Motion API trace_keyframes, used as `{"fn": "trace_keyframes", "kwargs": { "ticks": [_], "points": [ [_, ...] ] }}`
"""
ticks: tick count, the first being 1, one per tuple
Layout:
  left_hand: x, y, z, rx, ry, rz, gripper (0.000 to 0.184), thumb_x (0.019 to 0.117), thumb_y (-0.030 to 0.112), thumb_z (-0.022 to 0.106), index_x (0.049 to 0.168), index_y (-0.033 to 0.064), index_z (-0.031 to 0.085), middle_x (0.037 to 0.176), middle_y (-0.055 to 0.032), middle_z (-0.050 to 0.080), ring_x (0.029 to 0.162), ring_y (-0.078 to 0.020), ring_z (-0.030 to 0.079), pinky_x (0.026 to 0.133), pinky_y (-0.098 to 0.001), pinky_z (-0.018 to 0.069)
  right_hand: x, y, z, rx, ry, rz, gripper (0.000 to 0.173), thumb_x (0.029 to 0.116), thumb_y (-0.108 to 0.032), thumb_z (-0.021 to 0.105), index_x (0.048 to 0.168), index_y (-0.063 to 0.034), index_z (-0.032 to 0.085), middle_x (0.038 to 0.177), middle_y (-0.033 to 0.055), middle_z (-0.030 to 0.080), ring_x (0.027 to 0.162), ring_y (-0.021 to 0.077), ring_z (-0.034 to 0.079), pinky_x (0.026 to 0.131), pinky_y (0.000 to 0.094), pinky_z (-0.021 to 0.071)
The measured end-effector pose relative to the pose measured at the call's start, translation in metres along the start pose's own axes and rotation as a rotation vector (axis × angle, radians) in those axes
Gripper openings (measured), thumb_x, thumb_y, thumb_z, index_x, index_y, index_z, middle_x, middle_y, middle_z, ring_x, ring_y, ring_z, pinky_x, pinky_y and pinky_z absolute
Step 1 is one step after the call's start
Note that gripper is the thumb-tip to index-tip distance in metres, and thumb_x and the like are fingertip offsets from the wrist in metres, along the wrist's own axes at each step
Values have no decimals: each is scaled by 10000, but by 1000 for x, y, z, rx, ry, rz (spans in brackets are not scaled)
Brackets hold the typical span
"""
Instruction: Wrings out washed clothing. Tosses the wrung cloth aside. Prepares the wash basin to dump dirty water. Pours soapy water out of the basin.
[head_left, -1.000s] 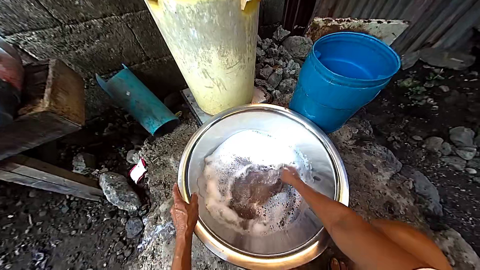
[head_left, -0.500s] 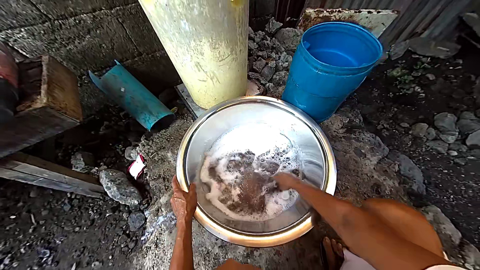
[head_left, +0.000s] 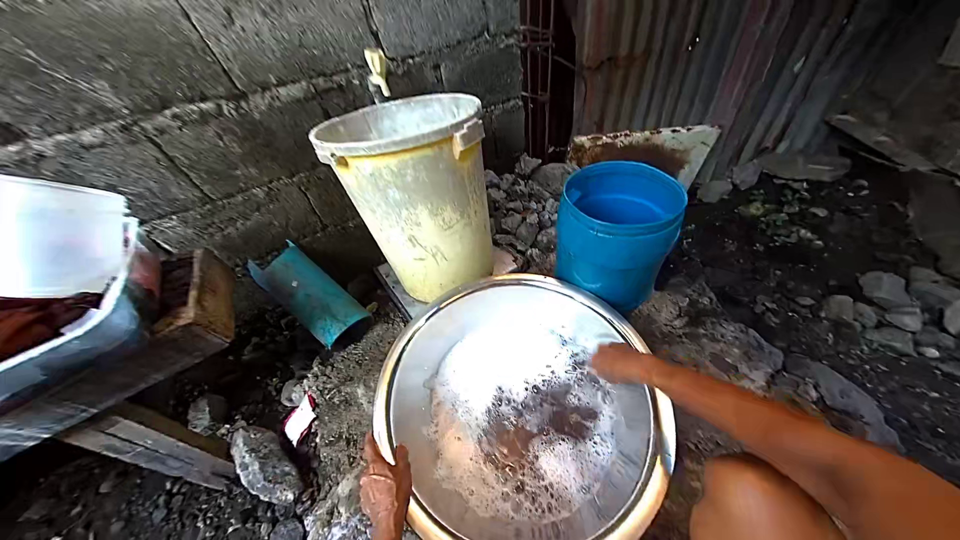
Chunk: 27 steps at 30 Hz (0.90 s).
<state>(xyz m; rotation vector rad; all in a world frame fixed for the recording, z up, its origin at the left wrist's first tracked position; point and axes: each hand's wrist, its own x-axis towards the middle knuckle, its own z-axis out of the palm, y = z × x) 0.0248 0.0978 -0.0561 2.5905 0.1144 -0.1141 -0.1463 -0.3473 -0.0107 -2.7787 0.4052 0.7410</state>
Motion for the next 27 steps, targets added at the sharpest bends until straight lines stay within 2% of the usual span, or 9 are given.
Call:
{"fn": "trace_keyframes", "kwargs": {
  "ticks": [1,2,3,5,8,12,17,23,27],
  "points": [
    [-1,1,0,10,9,-7,744,986,390,651,1605,138,326,1196,-350,652,1080,-543,648,893,-704,502,0,9,15,-124,40,29,268,1023,-63,532,1170,104,682,1222,345,645,1238,552,548,1043,775,347],
    [-2,1,-1,31,12,-21,731,991,404,641,1598,134,338,1192,-344,656,1074,-534,655,887,-692,512,-1,16,24,-157,31,43,266,1001,-53,568,1190,90,689,1283,341,624,1332,565,465,1096,809,241],
    [-3,2,-1,56,8,-37,724,994,423,629,1593,135,343,1188,-333,662,1074,-523,660,885,-680,520,0,22,28,-146,-2,59,288,978,-113,632,1220,25,705,1314,296,633,1359,535,460,1094,823,224],
    [-4,1,0,85,5,-56,722,995,442,611,1588,125,348,1182,-325,669,1078,-517,661,885,-673,523,3,29,28,-101,-71,97,346,970,-215,673,1286,-78,704,1340,228,646,1369,472,488,1084,825,230],
    [-5,2,3,90,13,-67,711,987,466,609,1558,103,389,1157,-306,683,1066,-493,673,880,-658,533,4,35,31,-35,-82,115,352,998,-276,639,1304,-110,694,1354,194,649,1357,426,519,1094,780,286],
    [-9,5,-1,92,-13,-95,682,1005,482,567,1543,94,411,1189,-257,693,1103,-441,678,912,-627,536,6,34,42,-74,-82,119,354,1005,-324,624,1272,-108,709,1334,209,655,1338,448,530,1074,773,320],
    [-14,6,-5,32,-42,-122,628,1021,471,540,1532,123,430,1187,-224,702,1110,-416,681,918,-608,541,14,44,51,-179,-123,50,354,1023,-344,590,1237,-100,730,1303,211,678,1303,440,570,1079,681,407],
    [-15,7,-7,23,-76,-132,630,1032,479,506,1540,116,415,1200,-223,693,1122,-400,678,927,-592,539,16,55,51,-210,-171,-39,392,1053,-338,551,1253,-40,709,1300,231,676,1310,433,567,1126,633,380],
    [-15,7,-7,19,-84,-139,607,1036,481,498,1523,125,432,1193,-203,703,1122,-388,683,925,-588,541,17,55,53,-219,-158,-42,373,1057,-317,546,1246,-43,715,1300,209,684,1310,413,573,1143,605,373]
  ]
}}
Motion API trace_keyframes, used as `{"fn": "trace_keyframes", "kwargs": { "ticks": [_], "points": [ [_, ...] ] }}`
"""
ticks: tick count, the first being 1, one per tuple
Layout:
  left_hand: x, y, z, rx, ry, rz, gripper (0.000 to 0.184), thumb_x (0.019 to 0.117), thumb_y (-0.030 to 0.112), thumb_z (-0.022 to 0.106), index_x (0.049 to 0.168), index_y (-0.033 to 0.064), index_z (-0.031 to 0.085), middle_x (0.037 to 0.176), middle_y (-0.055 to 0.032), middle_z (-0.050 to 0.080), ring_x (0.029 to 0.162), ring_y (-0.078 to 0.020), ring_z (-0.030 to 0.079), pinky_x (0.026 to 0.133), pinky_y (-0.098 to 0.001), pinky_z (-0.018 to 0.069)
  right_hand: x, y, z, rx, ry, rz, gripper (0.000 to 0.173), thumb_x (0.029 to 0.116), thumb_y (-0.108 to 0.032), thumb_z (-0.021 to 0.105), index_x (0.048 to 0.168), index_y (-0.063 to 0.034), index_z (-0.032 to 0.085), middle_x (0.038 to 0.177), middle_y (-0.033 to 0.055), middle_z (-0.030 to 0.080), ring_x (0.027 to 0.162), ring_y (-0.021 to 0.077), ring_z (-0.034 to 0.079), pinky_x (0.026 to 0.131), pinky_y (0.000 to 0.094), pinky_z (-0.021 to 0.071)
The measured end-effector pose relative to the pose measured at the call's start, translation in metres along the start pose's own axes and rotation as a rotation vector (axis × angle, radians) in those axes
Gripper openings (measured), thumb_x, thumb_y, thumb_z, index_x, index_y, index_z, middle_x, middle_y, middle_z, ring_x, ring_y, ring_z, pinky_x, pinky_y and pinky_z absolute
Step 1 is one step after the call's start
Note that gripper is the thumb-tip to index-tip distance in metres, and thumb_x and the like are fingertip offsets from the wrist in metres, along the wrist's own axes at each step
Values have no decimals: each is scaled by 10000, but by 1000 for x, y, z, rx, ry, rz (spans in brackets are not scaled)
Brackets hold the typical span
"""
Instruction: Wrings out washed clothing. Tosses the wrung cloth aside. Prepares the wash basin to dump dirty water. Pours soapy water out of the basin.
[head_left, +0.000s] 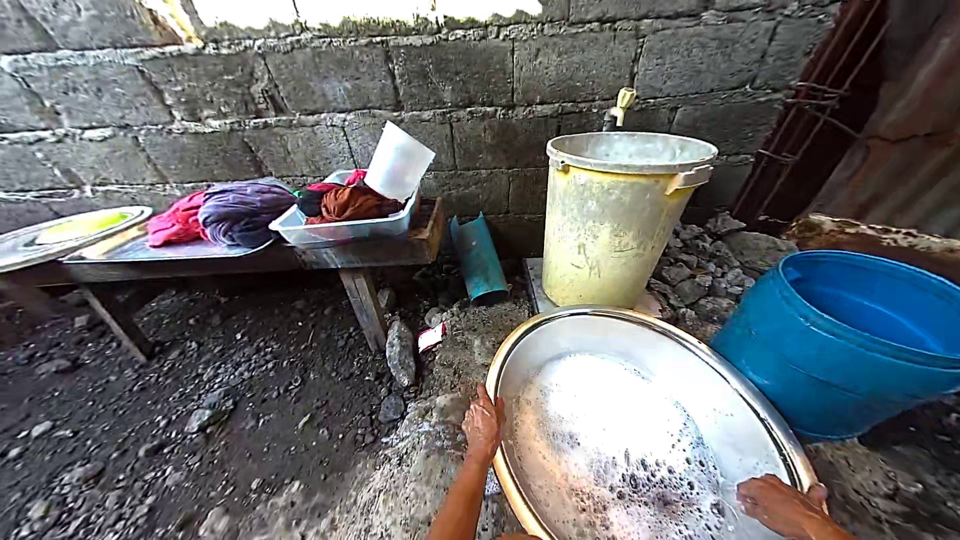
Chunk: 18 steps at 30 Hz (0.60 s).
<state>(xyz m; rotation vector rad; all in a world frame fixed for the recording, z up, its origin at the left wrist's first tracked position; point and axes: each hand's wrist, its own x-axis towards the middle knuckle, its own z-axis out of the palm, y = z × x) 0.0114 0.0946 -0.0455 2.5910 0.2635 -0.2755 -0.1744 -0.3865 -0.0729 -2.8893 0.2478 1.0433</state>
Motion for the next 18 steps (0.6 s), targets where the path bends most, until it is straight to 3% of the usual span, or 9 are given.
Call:
{"fn": "trace_keyframes", "kwargs": {
  "ticks": [18],
  "points": [
    [-9,-5,5,-41,21,5,590,1053,481,474,1524,126,446,1183,-205,707,1117,-385,686,923,-576,543,6,3,5,-2,-35,25,358,1061,-311,542,1228,-48,718,1295,216,679,1302,423,573,1122,622,383]
  ]
}}
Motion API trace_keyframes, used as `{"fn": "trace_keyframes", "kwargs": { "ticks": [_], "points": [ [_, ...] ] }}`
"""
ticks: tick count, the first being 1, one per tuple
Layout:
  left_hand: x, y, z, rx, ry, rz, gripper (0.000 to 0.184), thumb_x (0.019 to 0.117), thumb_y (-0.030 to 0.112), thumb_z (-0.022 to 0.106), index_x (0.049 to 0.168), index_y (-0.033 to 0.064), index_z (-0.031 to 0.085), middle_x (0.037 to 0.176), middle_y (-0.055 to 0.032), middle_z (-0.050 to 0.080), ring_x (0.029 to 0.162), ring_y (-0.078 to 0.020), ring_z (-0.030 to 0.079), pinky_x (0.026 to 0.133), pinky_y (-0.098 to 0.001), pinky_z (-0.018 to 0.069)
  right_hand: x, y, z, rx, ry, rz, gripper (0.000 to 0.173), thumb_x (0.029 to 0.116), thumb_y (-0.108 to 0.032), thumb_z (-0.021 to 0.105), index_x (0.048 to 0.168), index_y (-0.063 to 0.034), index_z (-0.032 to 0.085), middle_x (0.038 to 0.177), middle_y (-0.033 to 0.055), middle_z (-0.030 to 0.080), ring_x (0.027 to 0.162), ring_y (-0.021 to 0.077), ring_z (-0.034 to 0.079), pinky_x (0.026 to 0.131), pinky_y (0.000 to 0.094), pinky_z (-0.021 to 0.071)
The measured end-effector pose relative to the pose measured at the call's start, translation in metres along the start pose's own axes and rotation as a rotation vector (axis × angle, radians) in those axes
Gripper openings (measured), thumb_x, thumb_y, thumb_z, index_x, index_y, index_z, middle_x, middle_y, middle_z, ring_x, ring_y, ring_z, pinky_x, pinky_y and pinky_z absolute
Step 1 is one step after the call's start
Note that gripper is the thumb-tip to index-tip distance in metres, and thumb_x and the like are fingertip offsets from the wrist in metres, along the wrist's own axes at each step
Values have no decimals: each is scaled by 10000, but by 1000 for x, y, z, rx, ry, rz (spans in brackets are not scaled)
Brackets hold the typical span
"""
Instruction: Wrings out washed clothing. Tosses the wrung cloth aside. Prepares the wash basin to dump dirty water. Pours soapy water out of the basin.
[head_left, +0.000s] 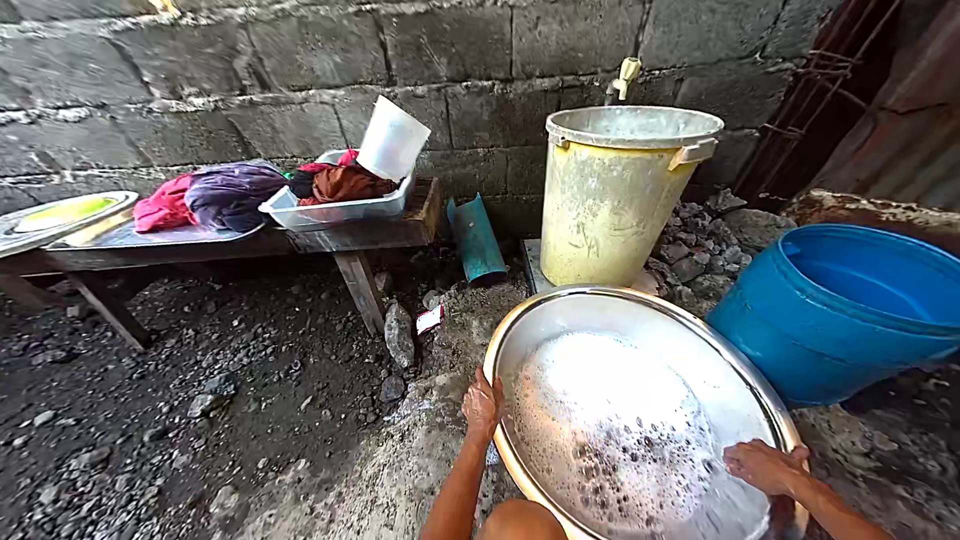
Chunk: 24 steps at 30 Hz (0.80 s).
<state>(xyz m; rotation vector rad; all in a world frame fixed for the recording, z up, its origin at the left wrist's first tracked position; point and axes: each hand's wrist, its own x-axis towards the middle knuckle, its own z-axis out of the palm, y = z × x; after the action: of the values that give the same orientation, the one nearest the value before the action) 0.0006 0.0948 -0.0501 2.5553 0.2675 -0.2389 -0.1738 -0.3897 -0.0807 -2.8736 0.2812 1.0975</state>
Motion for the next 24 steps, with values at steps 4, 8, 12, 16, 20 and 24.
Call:
{"fn": "trace_keyframes", "kwargs": {
  "ticks": [4,8,12,16,20,24],
  "points": [
    [-3,-1,3,3,24,20,598,1054,466,496,1525,102,445,1181,-236,701,1101,-417,686,917,-602,539,-22,-14,-12,69,12,36,354,1065,-280,534,1268,-45,703,1326,236,657,1337,448,536,1130,655,362],
    [-3,-2,4,20,56,36,598,1056,472,497,1520,96,449,1168,-256,698,1110,-441,677,920,-621,529,-30,-11,-17,312,219,133,351,1031,-298,601,1301,-97,703,1426,206,595,1443,434,411,1131,772,220],
    [-4,-3,4,13,76,63,577,1063,437,505,1500,63,466,1160,-284,690,1110,-460,671,923,-634,521,-31,-8,-17,412,425,221,369,1016,-253,621,1346,-96,669,1592,175,435,1541,423,235,1131,733,268],
    [-6,-1,2,15,74,51,578,1061,435,516,1495,57,466,1150,-289,688,1111,-463,666,924,-630,519,-29,-8,-13,434,514,357,557,997,-231,643,1503,-48,501,1689,226,204,1534,512,165,1113,733,299],
    [-5,-1,2,25,81,46,563,1061,430,519,1482,58,477,1136,-272,696,1099,-441,677,911,-612,531,-28,-5,-11,520,513,474,878,970,-179,679,1637,-3,136,1685,302,89,1442,540,355,1129,608,386],
    [-4,-1,3,27,89,53,560,1062,434,518,1480,62,486,1141,-275,695,1098,-445,676,917,-618,524,-32,-1,-11,560,450,517,934,966,-117,670,1637,4,32,1666,314,150,1433,482,414,1134,543,415]
  ]
}}
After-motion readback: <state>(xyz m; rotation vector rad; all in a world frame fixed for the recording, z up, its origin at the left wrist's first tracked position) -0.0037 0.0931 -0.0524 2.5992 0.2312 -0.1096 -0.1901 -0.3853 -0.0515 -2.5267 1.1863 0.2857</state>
